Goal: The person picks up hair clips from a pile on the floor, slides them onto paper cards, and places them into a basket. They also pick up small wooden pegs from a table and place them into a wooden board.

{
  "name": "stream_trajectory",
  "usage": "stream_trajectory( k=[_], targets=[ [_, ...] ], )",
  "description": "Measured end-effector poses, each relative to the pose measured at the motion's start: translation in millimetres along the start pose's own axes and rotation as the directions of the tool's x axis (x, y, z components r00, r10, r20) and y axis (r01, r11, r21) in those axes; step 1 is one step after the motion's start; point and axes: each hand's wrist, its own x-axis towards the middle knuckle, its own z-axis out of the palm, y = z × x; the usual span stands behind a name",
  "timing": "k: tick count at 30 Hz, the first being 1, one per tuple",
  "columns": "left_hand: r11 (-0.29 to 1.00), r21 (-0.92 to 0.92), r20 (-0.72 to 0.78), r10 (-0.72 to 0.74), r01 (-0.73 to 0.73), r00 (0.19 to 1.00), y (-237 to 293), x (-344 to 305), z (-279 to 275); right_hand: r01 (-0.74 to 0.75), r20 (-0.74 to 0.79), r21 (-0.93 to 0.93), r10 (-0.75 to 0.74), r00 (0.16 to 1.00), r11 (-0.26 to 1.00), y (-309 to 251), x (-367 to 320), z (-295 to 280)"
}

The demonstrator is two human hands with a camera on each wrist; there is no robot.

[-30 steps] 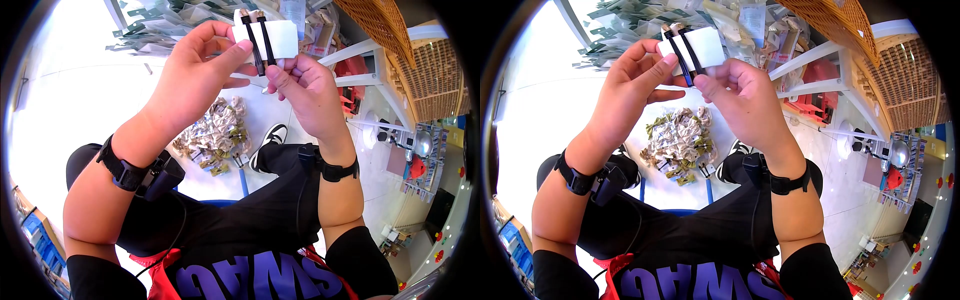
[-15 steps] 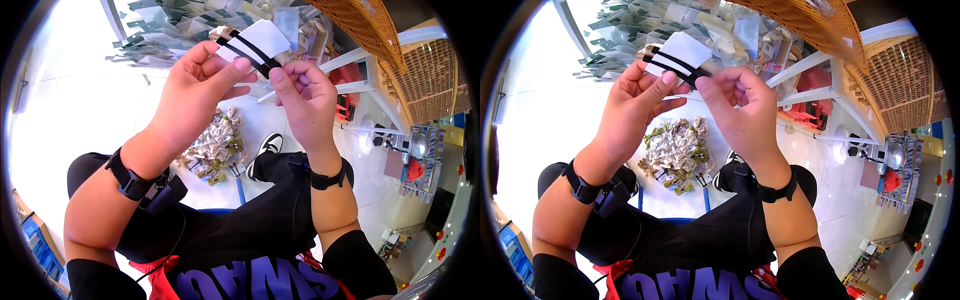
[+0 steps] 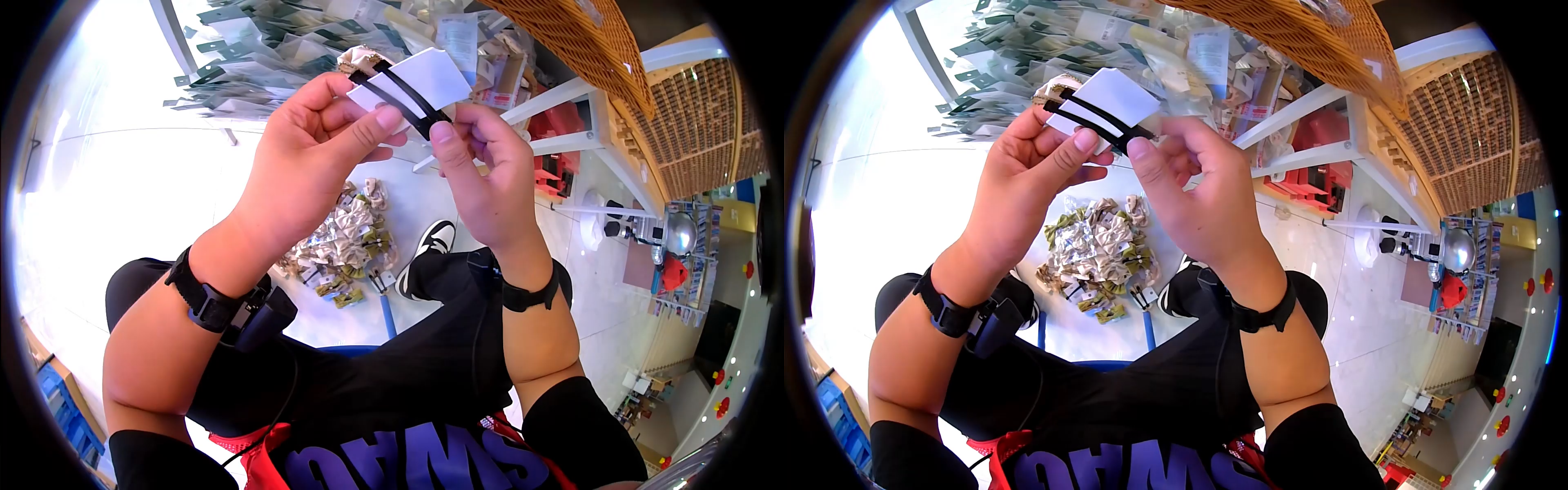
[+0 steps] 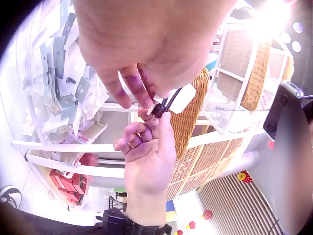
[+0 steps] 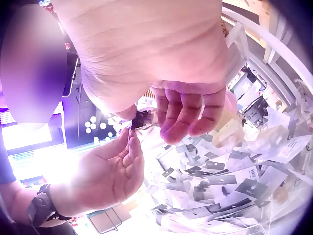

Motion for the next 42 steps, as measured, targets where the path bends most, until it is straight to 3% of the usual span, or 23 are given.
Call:
stream_trajectory(
  k=[2,7,10,14,16,25,32,34,38,42],
  targets=[
    [1.0,-0.006,-0.005,0.007,-0.007,1.0,-1,1,0,-0.03,0.026,-0.025,0.031,0.999,0.999,1,0,-2],
    [0.996,0.085,-0.01,-0.011,0.011,1.0,4,-1,2,-0.016,0.098,0.129,0.003,0.995,0.992,8,-1,-7],
    [0.996,0.087,-0.008,-0.007,0.008,1.0,3,-2,3,-0.032,0.157,0.06,0.022,0.987,0.998,1,1,-14],
    [0.997,0.078,-0.017,0.0,0.002,1.0,2,-3,2,0.004,0.121,0.087,-0.014,0.993,0.996,0,2,-14],
    [0.997,0.073,-0.034,-0.012,0.015,0.999,3,-3,3,0.052,0.138,-0.001,-0.051,0.989,0.999,2,4,-16],
    [0.998,-0.016,-0.039,-0.062,0.061,0.997,9,-4,4,0.051,0.047,-0.039,-0.049,0.998,0.998,-1,0,-9],
    [0.988,-0.107,-0.057,-0.121,0.114,0.991,11,-5,6,0.054,0.056,0.028,-0.055,0.997,0.998,2,1,-7],
    [0.985,-0.117,-0.058,-0.136,0.128,0.989,13,-6,7,-0.079,0.119,0.204,0.055,0.991,0.976,-3,2,-8],
    [0.981,-0.114,-0.055,-0.164,0.157,0.985,16,-6,7,-0.176,0.185,0.315,0.121,0.975,0.933,-7,5,-11],
    [0.982,-0.094,-0.061,-0.167,0.161,0.984,18,-6,7,-0.375,0.316,0.445,0.25,0.915,0.813,-5,9,-16]
  ],
)
